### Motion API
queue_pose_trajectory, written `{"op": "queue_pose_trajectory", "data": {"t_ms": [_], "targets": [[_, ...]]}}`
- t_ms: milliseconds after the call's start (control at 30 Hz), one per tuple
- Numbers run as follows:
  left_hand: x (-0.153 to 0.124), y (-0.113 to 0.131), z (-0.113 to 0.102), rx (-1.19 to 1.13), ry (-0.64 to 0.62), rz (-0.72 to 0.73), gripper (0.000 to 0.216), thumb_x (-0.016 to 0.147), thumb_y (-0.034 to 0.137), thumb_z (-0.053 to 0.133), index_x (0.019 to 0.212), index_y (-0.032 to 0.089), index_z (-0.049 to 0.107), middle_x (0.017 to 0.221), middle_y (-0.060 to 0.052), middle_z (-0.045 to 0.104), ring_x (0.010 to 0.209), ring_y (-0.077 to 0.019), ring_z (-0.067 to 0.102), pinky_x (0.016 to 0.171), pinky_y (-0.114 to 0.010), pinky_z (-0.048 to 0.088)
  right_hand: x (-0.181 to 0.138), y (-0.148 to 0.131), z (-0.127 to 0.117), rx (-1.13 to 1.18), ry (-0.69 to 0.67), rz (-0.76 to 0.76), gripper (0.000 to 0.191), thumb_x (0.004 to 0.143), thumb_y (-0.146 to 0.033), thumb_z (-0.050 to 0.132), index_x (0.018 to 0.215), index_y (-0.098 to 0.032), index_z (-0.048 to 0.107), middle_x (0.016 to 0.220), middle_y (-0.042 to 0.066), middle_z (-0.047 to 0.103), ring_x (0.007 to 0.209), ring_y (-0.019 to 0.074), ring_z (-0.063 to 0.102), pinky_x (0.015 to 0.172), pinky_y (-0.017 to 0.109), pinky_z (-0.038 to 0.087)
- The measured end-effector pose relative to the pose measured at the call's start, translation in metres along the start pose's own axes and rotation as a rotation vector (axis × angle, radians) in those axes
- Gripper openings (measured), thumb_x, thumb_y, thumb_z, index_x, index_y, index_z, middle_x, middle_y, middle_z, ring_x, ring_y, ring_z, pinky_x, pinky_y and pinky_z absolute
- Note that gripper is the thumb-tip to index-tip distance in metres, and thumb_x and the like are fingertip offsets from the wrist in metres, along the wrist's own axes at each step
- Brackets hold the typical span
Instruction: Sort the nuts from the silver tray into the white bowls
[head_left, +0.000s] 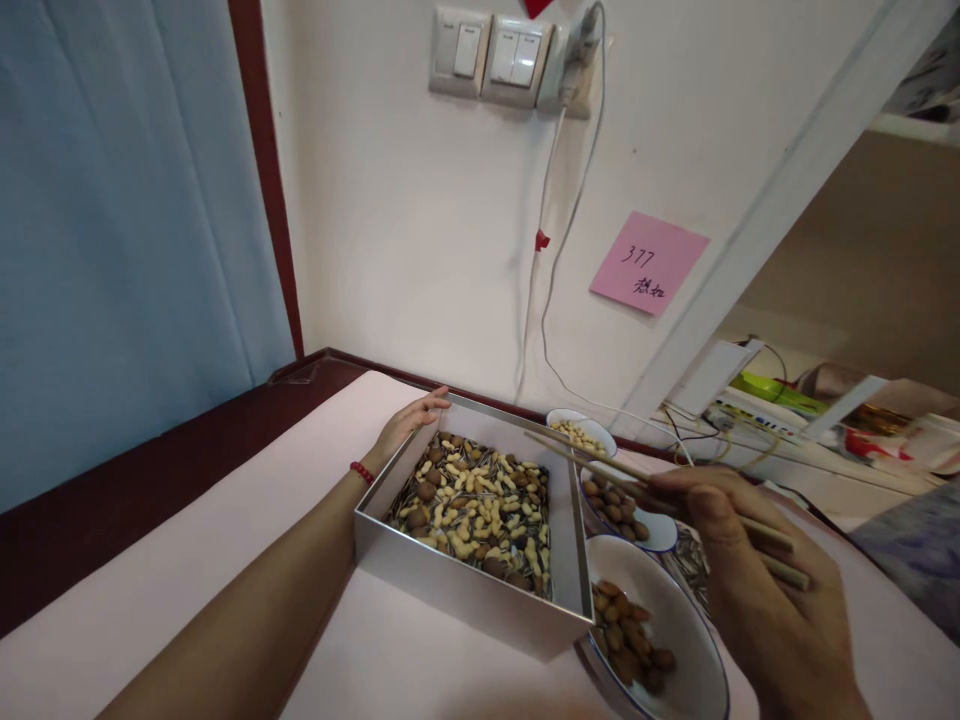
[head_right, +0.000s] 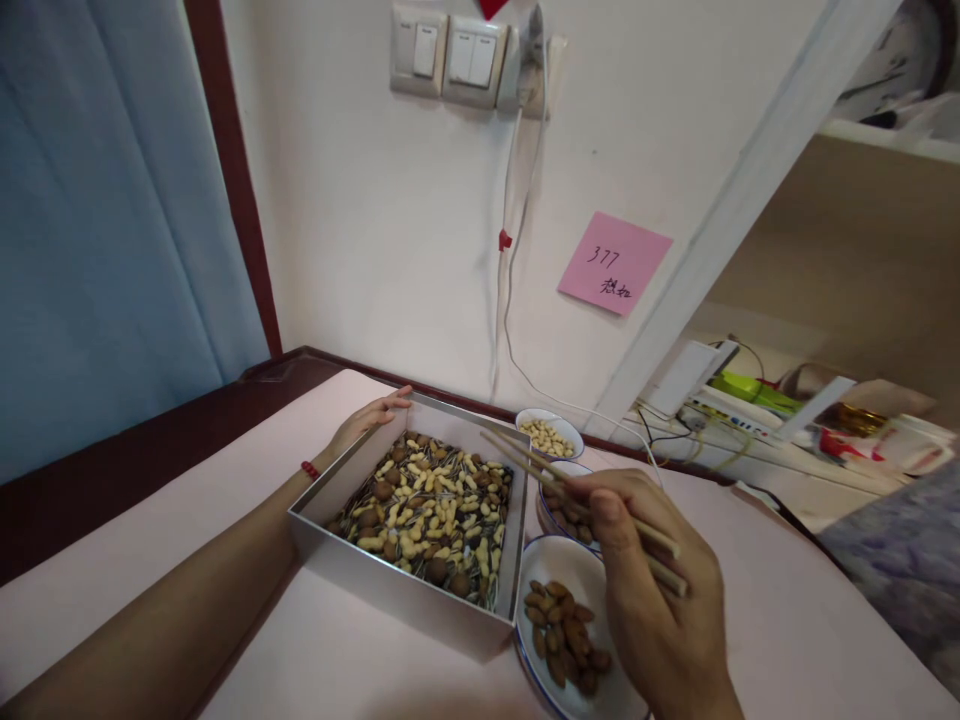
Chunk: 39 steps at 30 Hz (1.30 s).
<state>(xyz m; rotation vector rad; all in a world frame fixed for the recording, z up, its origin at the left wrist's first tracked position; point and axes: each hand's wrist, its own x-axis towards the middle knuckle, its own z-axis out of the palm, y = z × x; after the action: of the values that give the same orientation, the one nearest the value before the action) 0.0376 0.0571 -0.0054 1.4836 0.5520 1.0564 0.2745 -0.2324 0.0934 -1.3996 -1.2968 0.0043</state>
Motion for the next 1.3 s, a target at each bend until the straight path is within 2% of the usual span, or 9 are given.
{"op": "queue_pose_trajectory", "data": {"t_ms": [133,267,400,567,800,933,1100,1200,1300], "targets": [[0.000,0.000,0.000,0.007,0.005,-0.004,0.030,0.074,0.035,0.067,0.099,0.022,0.075,0.156,-0.005,0.047,0.149,-0.0345,0.030,0.119,-0.044,0.027,-0.001,-0.011,0.005,-0.028,-0.244,-0.021,0.024,0.100,-0.038,0.054,0.092,-0.022,0.070,0.091,0.003,0.067,0.085,0.0156,0.065,0.072,0.025,0.051],[0.000,0.000,0.000,0.012,0.005,-0.002,0.030,0.073,0.035,0.067,0.099,0.022,0.075,0.155,-0.004,0.048,0.149,-0.0341,0.030,0.120,-0.044,0.025,-0.004,-0.014,0.014,-0.049,-0.376,0.003,0.032,0.102,-0.039,0.048,0.084,-0.020,0.067,0.082,0.004,0.065,0.079,0.0177,0.064,0.068,0.028,0.050],[-0.001,0.001,0.001,0.007,-0.001,0.006,0.029,0.074,0.033,0.067,0.099,0.023,0.075,0.155,-0.003,0.047,0.149,-0.0326,0.030,0.119,-0.043,0.026,-0.006,-0.012,0.018,-0.063,-0.415,0.030,0.035,0.103,-0.041,0.047,0.082,-0.020,0.065,0.080,0.003,0.064,0.077,0.0174,0.063,0.068,0.029,0.049],[-0.001,0.000,0.001,-0.010,-0.009,0.004,0.027,0.076,0.032,0.066,0.100,0.023,0.075,0.156,-0.003,0.046,0.150,-0.0311,0.030,0.117,-0.043,0.029,-0.005,-0.013,0.014,-0.055,-0.402,0.056,0.035,0.103,-0.042,0.045,0.084,-0.020,0.064,0.083,0.004,0.065,0.082,0.0188,0.064,0.071,0.030,0.050],[-0.001,-0.001,0.000,-0.013,-0.007,0.002,0.028,0.075,0.033,0.066,0.099,0.023,0.075,0.156,-0.003,0.046,0.149,-0.0328,0.030,0.118,-0.044,0.028,-0.008,-0.012,0.021,-0.054,-0.443,0.086,0.037,0.103,-0.044,0.045,0.080,-0.019,0.061,0.078,0.003,0.062,0.077,0.0179,0.059,0.070,0.030,0.048],[-0.001,0.001,0.001,-0.009,-0.004,-0.003,0.029,0.074,0.033,0.067,0.100,0.022,0.075,0.156,-0.004,0.047,0.150,-0.0338,0.029,0.118,-0.044,0.028,-0.009,-0.010,0.023,-0.040,-0.406,0.094,0.036,0.103,-0.044,0.046,0.082,-0.019,0.062,0.078,0.003,0.063,0.077,0.0173,0.061,0.070,0.029,0.049],[-0.002,0.004,0.002,-0.011,0.005,-0.003,0.030,0.073,0.034,0.068,0.099,0.021,0.076,0.156,-0.005,0.046,0.148,-0.0346,0.031,0.118,-0.042,0.028,-0.006,-0.008,0.012,-0.007,-0.296,0.084,0.034,0.101,-0.044,0.050,0.083,-0.020,0.068,0.083,0.002,0.067,0.080,0.0163,0.067,0.067,0.024,0.051],[-0.002,0.004,0.003,-0.017,0.011,-0.005,0.030,0.072,0.035,0.068,0.098,0.021,0.076,0.155,-0.006,0.047,0.147,-0.0358,0.034,0.118,-0.043,0.028,-0.004,-0.008,0.003,0.013,-0.150,0.071,0.031,0.099,-0.044,0.054,0.085,-0.022,0.070,0.086,0.002,0.069,0.081,0.0158,0.068,0.068,0.022,0.053],[0.000,0.002,0.002,-0.023,0.013,-0.011,0.030,0.071,0.035,0.069,0.097,0.021,0.075,0.156,-0.006,0.046,0.147,-0.0367,0.033,0.118,-0.045,0.027,-0.004,-0.009,-0.003,0.031,0.062,0.054,0.028,0.099,-0.043,0.055,0.089,-0.022,0.071,0.091,0.003,0.070,0.083,0.0169,0.068,0.069,0.024,0.054]]}}
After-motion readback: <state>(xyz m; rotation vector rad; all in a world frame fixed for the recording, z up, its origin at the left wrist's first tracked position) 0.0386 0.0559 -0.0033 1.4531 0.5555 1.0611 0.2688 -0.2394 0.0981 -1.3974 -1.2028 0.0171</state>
